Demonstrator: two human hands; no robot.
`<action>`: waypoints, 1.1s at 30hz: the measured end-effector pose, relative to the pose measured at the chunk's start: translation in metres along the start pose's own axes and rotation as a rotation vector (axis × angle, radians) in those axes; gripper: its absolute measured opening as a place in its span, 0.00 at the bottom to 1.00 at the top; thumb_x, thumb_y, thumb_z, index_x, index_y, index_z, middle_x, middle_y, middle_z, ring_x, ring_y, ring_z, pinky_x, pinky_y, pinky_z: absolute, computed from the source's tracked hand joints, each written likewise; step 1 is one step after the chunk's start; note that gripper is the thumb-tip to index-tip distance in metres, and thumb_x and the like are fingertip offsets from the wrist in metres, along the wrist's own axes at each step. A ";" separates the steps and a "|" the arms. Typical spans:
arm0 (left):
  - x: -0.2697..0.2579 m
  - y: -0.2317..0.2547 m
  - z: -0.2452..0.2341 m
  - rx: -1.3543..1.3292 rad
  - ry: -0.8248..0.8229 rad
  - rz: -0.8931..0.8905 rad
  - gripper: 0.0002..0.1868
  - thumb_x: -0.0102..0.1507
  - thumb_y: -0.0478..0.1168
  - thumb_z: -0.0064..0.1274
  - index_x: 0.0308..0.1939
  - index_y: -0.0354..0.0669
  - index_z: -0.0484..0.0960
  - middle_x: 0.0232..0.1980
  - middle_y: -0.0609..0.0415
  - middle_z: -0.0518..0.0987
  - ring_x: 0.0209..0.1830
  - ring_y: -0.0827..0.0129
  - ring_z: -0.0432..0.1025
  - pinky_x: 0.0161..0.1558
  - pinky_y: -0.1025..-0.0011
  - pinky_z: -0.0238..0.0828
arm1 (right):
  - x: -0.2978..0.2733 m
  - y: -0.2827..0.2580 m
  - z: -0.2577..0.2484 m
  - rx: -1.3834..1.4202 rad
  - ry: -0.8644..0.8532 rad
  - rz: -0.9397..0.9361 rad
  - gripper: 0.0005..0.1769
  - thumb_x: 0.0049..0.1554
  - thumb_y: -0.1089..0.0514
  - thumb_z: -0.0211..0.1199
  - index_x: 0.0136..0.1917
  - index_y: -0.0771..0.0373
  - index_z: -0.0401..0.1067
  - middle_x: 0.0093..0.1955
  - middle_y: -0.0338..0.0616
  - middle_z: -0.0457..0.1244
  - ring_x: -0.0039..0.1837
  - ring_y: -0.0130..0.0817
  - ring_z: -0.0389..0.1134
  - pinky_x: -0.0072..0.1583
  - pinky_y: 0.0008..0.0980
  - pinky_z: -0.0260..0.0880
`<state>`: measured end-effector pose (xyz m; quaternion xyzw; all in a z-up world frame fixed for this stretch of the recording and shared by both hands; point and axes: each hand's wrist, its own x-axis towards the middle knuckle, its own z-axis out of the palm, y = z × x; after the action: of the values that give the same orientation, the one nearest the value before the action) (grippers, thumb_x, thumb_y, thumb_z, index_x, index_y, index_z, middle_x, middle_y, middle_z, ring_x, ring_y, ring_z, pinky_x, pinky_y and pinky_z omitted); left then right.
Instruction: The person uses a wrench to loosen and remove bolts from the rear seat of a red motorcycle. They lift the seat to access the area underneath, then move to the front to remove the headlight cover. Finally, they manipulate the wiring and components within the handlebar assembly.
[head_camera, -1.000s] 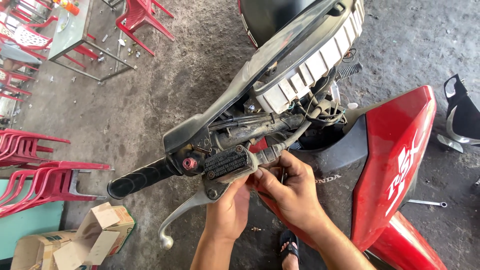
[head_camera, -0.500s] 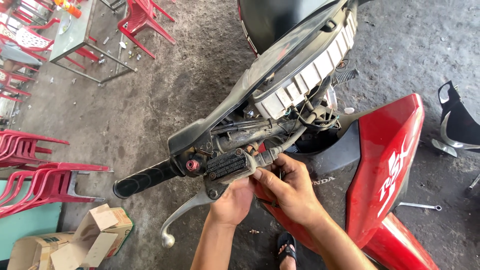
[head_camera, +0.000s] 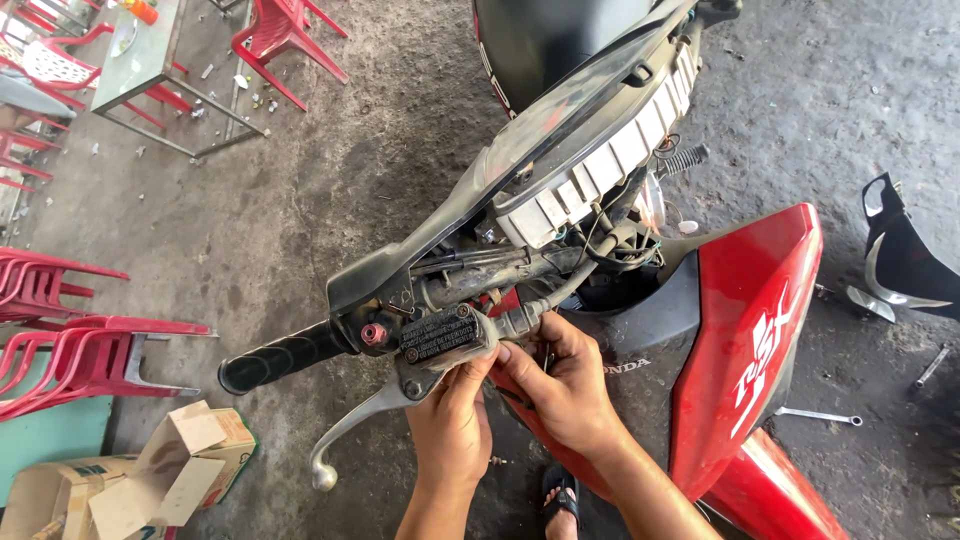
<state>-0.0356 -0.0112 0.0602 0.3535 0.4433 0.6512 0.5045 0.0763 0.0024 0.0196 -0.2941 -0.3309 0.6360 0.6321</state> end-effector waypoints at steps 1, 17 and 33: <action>0.000 0.000 -0.001 0.000 0.002 0.003 0.16 0.61 0.24 0.58 0.53 0.30 0.79 0.51 0.46 0.83 0.50 0.65 0.77 0.56 0.69 0.71 | 0.000 0.000 0.000 0.001 -0.003 0.000 0.06 0.59 0.69 0.64 0.51 0.70 0.75 0.38 0.38 0.67 0.38 0.19 0.60 0.39 0.20 0.62; 0.024 -0.001 -0.032 -0.059 -0.280 -0.124 0.13 0.63 0.24 0.55 0.50 0.35 0.83 0.51 0.50 0.84 0.51 0.66 0.78 0.57 0.69 0.73 | -0.001 -0.004 -0.003 0.144 -0.016 0.171 0.09 0.62 0.66 0.58 0.54 0.73 0.75 0.38 0.44 0.66 0.35 0.23 0.58 0.36 0.22 0.55; 0.028 -0.019 -0.038 0.123 -0.392 0.076 0.06 0.66 0.29 0.52 0.45 0.37 0.82 0.43 0.54 0.80 0.37 0.72 0.68 0.39 0.75 0.68 | 0.002 -0.013 -0.007 0.339 -0.137 0.235 0.11 0.64 0.65 0.54 0.47 0.76 0.73 0.30 0.37 0.55 0.31 0.22 0.47 0.33 0.25 0.45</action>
<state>-0.0702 0.0097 0.0295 0.5200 0.3617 0.5603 0.5337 0.0893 0.0048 0.0260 -0.1762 -0.2248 0.7704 0.5700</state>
